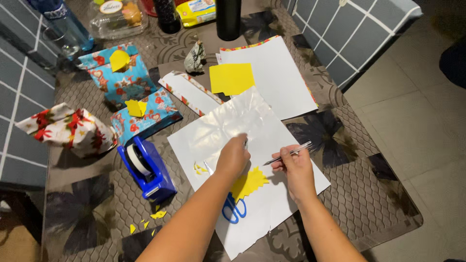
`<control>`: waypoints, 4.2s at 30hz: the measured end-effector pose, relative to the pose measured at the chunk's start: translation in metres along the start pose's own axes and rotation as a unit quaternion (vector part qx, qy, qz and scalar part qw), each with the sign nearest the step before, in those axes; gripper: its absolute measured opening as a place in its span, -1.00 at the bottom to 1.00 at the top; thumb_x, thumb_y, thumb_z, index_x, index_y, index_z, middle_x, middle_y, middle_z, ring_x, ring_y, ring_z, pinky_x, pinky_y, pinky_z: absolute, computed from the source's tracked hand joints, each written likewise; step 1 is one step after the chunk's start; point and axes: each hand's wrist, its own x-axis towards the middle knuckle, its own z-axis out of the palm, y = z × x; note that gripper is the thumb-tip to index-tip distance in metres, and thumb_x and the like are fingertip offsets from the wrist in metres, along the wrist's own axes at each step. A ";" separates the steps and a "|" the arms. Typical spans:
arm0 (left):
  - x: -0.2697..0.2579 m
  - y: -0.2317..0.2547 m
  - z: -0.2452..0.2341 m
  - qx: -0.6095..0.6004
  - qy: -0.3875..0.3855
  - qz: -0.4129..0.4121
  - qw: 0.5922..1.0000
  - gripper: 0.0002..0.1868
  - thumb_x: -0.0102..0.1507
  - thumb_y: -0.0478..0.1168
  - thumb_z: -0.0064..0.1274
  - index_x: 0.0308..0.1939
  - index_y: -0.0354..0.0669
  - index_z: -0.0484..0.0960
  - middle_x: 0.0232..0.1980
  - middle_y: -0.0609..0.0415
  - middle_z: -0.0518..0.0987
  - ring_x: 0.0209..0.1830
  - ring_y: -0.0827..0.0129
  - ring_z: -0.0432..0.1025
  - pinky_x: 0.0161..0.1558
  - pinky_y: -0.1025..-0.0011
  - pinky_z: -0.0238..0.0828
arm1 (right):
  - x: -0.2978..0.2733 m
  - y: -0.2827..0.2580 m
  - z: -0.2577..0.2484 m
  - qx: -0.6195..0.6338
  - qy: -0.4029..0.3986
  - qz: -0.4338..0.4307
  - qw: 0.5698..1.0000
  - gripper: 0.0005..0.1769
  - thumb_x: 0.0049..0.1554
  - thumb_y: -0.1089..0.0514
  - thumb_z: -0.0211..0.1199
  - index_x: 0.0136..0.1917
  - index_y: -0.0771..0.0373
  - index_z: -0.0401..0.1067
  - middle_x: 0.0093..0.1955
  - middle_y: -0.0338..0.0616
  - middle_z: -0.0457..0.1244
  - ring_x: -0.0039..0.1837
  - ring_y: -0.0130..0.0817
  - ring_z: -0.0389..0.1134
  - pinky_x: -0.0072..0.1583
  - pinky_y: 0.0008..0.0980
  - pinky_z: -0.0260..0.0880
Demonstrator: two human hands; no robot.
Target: The person cuts a yellow paper star with scissors, writes on it with a pen, and places it on a gift bag. They then arrange several wrapped gift boxes and bags on the table.
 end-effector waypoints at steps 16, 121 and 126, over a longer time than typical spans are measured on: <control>-0.019 -0.031 0.015 -0.677 -0.050 -0.321 0.660 -0.61 0.28 -0.38 0.04 0.18 -0.44 0.43 -0.17 -0.11 0.58 -0.26 0.27 0.56 -0.13 0.36 0.64 | -0.038 0.002 0.045 -0.169 -0.071 -0.231 0.955 -0.79 0.32 0.19 0.13 0.16 0.36 0.35 0.10 -0.08 0.40 0.09 -0.42 0.45 0.16 -0.47 0.45; -0.270 -0.143 -0.237 -0.465 0.077 -0.209 0.857 -0.55 0.22 -0.35 0.08 0.19 -0.41 0.67 -0.22 0.10 0.71 -0.27 0.46 0.51 -0.18 0.54 0.43 | -0.127 0.085 0.200 -0.221 -0.270 0.001 0.937 -0.51 0.28 -0.12 0.04 0.06 0.35 0.53 -0.01 -0.12 0.39 0.05 -0.43 0.36 0.21 -0.37 0.29; -0.262 -0.104 -0.251 -0.467 0.068 -0.132 0.872 0.03 0.06 -0.41 0.22 0.57 -0.02 0.06 0.23 0.07 0.38 -0.08 0.43 0.57 -0.09 0.44 0.56 | -0.153 0.057 0.221 -0.204 -0.353 0.001 0.913 -0.26 0.30 -0.32 -0.21 0.17 0.34 0.48 -0.15 -0.13 0.41 0.03 -0.38 0.42 0.26 -0.34 0.31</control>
